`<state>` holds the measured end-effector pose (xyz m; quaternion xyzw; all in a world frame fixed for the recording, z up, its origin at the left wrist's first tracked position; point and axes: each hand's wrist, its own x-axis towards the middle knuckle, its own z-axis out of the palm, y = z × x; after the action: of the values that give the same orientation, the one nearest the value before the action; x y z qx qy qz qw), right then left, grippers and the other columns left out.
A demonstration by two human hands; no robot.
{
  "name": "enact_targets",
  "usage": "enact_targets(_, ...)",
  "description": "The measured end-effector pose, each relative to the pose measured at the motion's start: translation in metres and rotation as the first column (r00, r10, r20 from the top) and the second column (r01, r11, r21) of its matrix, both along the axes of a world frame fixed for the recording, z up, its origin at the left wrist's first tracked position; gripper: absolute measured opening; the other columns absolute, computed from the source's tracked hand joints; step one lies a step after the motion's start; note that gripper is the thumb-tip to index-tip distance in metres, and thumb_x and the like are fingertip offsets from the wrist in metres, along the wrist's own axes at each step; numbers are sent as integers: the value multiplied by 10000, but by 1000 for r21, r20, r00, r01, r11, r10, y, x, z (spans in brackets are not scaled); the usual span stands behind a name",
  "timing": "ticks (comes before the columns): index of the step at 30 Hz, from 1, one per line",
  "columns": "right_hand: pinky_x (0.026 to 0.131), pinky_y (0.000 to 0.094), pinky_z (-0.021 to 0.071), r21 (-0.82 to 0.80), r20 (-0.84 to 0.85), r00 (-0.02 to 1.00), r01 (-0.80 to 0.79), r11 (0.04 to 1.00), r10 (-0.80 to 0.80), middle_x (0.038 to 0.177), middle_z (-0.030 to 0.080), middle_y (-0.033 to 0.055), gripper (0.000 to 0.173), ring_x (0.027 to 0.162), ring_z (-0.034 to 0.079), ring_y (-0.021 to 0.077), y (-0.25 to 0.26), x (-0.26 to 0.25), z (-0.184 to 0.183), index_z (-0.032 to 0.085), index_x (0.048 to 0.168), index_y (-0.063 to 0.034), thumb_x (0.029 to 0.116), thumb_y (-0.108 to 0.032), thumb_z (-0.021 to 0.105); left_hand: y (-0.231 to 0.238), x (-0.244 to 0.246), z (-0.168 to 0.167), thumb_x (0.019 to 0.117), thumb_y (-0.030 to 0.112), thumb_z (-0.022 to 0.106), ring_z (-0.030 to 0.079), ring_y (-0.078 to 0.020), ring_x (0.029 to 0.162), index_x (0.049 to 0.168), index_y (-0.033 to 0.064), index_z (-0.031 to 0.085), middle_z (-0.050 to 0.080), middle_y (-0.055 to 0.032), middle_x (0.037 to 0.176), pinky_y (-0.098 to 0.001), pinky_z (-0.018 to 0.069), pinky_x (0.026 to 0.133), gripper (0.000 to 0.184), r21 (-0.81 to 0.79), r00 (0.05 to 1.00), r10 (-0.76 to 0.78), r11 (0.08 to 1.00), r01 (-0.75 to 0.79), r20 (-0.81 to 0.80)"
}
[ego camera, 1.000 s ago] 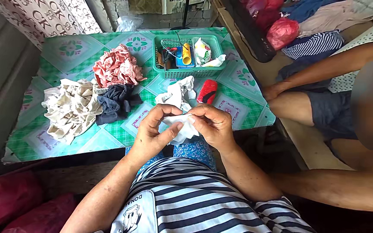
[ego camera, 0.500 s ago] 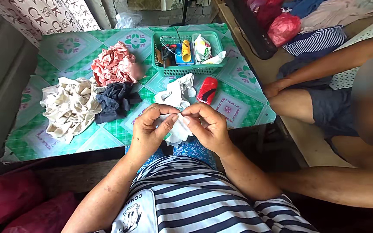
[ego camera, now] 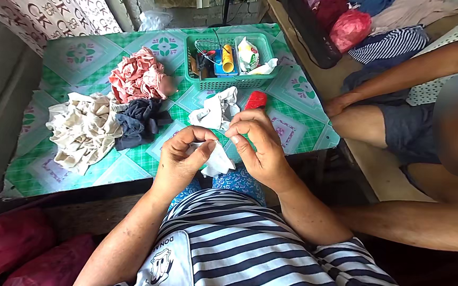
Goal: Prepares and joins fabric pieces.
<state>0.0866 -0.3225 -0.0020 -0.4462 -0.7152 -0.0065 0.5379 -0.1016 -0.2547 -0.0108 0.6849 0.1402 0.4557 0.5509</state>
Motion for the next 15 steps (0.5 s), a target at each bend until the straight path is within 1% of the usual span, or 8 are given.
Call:
enact_targets(3,960,293,467,7,-17,999,28,1000,-28,1072,581,120,124,1087,553,190,0,-1,2,697,1007,-23,1004,-54,576,-1,0,1,977,117,654,658,-21,837,1043,130,701,699,63,949,-202,565,762,83,-15,1000,-2,1000,2,-4)
enact_targets(6,946,291,466,12,-13,999,30,999,-29,1058,583,117,130,1067,554,185,0,0,2,710,1014,-29,1004,-67,586,-2,-1,2,977,114,653,661,-27,827,1046,125,703,701,55,941,-208,570,761,86,-37,1000,-9,999,9,-4)
enact_targets(15,924,274,462,22,-34,999,34,999,-33,1047,567,112,124,1046,545,169,0,1,2,721,1002,-31,1000,-71,603,-2,-1,3,981,125,653,667,-31,855,1057,134,704,702,61,951,-220,572,785,92,-48,1000,-28,998,27,-11)
